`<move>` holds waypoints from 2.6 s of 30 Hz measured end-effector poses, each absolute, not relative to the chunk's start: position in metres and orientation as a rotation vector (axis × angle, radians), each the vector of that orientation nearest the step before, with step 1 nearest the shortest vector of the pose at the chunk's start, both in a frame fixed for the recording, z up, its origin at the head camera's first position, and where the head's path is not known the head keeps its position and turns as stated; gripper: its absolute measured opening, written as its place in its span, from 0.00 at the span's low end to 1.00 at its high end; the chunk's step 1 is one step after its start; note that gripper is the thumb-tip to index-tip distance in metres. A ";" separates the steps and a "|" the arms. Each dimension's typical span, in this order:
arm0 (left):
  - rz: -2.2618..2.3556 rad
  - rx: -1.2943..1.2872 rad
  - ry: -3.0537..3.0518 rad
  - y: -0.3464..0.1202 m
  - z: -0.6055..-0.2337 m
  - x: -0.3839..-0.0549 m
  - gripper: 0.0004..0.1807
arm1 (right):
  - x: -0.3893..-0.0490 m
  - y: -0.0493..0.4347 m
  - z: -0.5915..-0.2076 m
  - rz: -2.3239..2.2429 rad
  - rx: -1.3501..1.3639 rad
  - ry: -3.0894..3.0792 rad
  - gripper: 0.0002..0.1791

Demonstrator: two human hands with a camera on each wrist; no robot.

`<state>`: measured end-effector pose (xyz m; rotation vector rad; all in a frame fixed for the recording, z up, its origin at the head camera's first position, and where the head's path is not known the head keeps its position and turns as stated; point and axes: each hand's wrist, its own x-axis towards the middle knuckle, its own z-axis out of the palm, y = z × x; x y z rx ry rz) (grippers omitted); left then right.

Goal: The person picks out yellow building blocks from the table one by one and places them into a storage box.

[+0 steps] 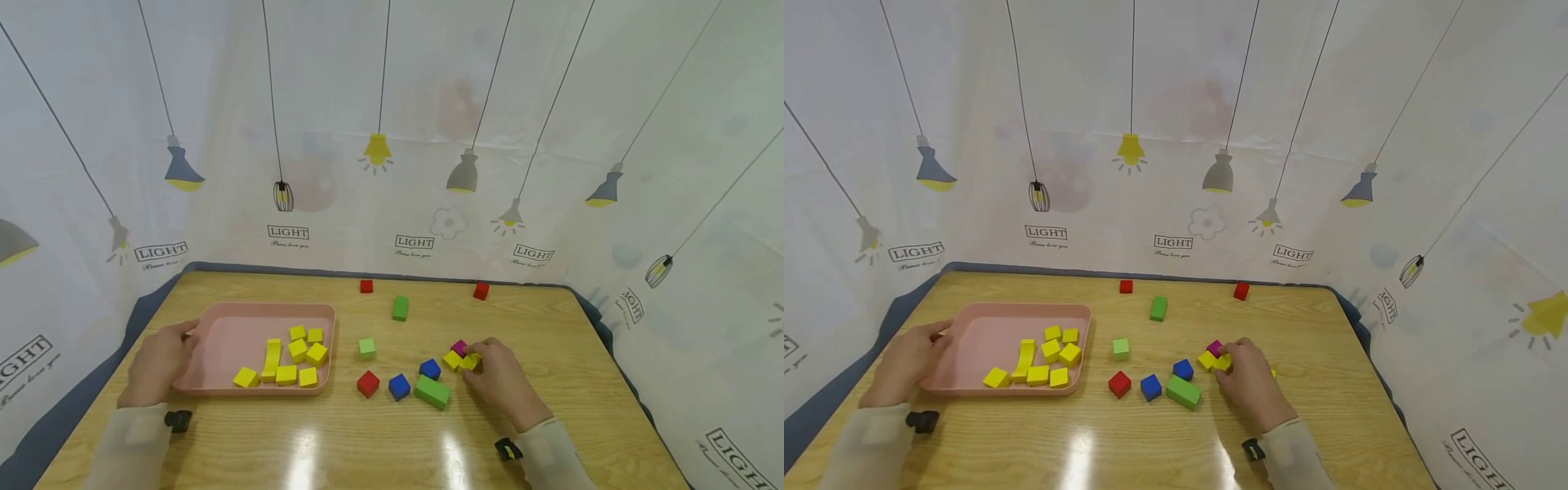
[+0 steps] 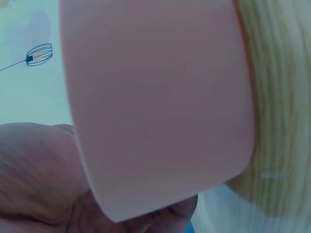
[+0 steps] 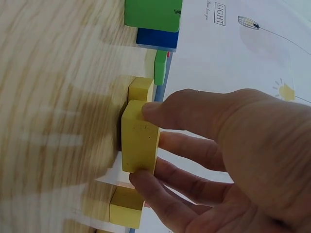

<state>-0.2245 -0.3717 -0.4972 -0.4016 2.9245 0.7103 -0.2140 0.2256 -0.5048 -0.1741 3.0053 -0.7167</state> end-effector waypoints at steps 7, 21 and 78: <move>0.710 -0.415 2.920 -0.371 -0.499 -0.224 0.30 | -0.213 0.225 -0.499 -0.720 -0.177 3.010 0.20; 0.698 -0.408 2.945 -0.369 -0.498 -0.222 0.29 | -0.209 0.218 -0.491 -0.721 -0.234 3.075 0.20; 0.726 -0.495 2.871 -0.370 -0.502 -0.228 0.31 | -0.254 -0.036 -0.448 -0.770 -0.867 2.814 0.26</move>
